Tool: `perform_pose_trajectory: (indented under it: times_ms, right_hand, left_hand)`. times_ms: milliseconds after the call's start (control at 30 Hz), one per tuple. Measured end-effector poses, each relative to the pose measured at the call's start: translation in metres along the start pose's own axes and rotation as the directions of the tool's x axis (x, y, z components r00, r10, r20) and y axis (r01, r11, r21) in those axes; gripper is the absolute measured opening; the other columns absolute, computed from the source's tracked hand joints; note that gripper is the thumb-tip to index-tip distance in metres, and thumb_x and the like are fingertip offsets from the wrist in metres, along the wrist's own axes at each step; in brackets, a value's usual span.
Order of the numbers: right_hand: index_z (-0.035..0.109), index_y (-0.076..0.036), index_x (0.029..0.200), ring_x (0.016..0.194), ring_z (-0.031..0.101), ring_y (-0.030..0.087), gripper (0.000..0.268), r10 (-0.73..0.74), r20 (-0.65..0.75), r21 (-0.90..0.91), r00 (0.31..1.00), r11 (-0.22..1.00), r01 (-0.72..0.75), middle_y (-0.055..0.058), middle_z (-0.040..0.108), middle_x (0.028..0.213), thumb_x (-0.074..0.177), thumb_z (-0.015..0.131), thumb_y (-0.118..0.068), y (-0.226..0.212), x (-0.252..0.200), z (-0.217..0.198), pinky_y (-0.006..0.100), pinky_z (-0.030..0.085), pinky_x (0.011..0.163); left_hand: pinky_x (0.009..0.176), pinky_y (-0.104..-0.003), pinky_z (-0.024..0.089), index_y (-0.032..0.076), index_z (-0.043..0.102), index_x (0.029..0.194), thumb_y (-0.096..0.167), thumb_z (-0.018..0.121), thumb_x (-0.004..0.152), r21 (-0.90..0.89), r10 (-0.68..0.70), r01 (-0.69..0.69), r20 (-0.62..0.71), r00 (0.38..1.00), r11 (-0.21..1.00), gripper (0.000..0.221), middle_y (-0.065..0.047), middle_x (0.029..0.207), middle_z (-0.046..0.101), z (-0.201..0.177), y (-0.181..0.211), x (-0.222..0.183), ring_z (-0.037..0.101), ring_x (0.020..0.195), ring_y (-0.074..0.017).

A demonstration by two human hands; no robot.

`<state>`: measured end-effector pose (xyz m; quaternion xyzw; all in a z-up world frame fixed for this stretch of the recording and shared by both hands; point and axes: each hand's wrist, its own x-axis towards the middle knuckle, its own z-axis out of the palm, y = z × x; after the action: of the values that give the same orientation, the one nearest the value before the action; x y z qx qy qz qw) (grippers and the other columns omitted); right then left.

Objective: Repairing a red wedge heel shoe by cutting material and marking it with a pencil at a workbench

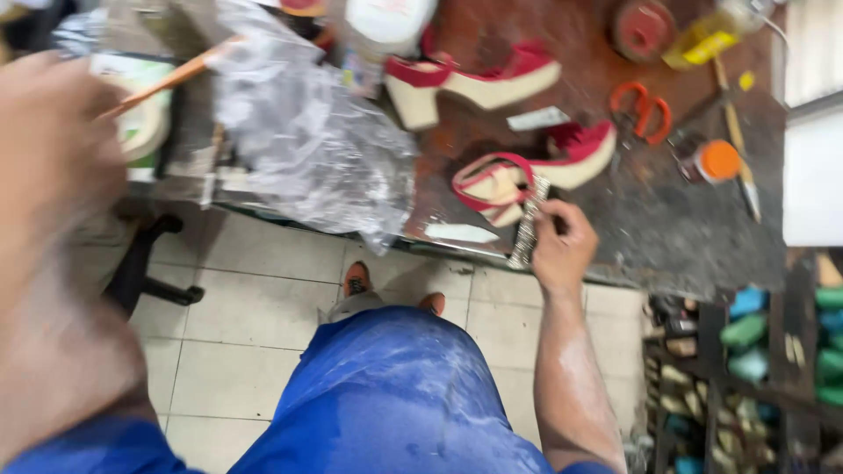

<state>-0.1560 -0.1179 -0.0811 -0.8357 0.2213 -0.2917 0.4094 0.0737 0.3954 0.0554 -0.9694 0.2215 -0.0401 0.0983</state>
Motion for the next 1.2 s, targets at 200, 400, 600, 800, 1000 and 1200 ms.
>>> perform_pose_trajectory:
  times_ms: [200,400,600,800,1000,1200]
  right_hand:
    - [0.072,-0.008,0.094,0.083,0.06,0.013,0.023,0.013,0.069,0.137,0.998,0.99,-0.023,0.002,0.066,0.089,0.093,0.057,0.009,-0.029,0.001,-0.001,0.026,0.047,0.078]
    - [0.076,-0.01,0.097,0.093,0.066,0.016,0.021,0.031,0.119,0.112,0.992,0.993,-0.045,0.003,0.071,0.096,0.094,0.06,0.003,-0.028,0.005,-0.002,0.03,0.051,0.086]
    - [0.078,-0.007,0.097,0.086,0.064,0.02,0.025,-0.057,0.047,0.134,0.997,0.99,0.051,0.01,0.066,0.084,0.087,0.068,0.014,-0.016,0.008,0.005,0.036,0.052,0.086]
    - [0.077,-0.005,0.098,0.089,0.065,0.023,0.021,-0.108,0.046,0.148,0.993,0.984,0.1,0.013,0.066,0.088,0.088,0.069,0.012,-0.012,0.007,0.007,0.036,0.051,0.089]
    - [0.077,-0.006,0.097,0.089,0.068,0.028,0.019,-0.112,0.022,0.06,0.993,0.992,0.11,0.014,0.068,0.087,0.083,0.077,0.006,-0.015,0.007,0.007,0.04,0.052,0.086]
    - [0.079,-0.011,0.096,0.086,0.07,0.024,0.021,-0.074,-0.002,0.077,0.997,0.994,0.074,0.01,0.07,0.085,0.078,0.082,-0.001,-0.018,0.01,0.004,0.037,0.053,0.083]
  left_hand:
    - [0.096,-0.038,0.042,-0.015,0.053,0.139,0.0,0.037,0.131,-0.808,-0.029,-0.206,-0.265,0.964,0.553,0.023,-0.022,0.122,0.049,0.037,0.007,-0.096,0.048,0.1,-0.0268]
    - [0.053,-0.039,0.045,-0.018,0.058,0.122,-0.031,0.051,0.114,-0.699,-0.122,-0.403,-0.572,0.811,0.591,0.017,-0.032,0.113,0.062,0.011,0.127,-0.001,0.061,0.079,-0.0318]
    - [0.045,-0.032,0.06,-0.009,0.061,0.103,-0.006,0.043,0.102,-0.648,-0.488,-0.635,-0.751,0.444,0.42,0.019,-0.021,0.104,0.049,0.066,0.216,0.026,0.07,0.054,-0.0251]
    - [0.058,-0.032,0.065,-0.006,0.055,0.104,-0.009,0.046,0.103,-0.714,-0.563,-0.597,-0.681,0.469,0.366,0.009,-0.016,0.102,0.048,0.046,0.217,0.024,0.073,0.061,-0.0263]
    - [0.062,-0.036,0.062,-0.008,0.057,0.106,-0.001,0.053,0.105,-0.768,-0.505,-0.618,-0.606,0.615,0.171,0.008,-0.015,0.092,0.059,-0.002,0.259,0.0,0.076,0.067,-0.0269]
    - [0.069,-0.03,0.06,-0.002,0.056,0.11,0.008,0.055,0.107,-0.883,-0.392,-0.458,-0.386,0.835,-0.106,0.011,-0.01,0.073,0.072,-0.003,0.298,-0.003,0.074,0.067,-0.0157]
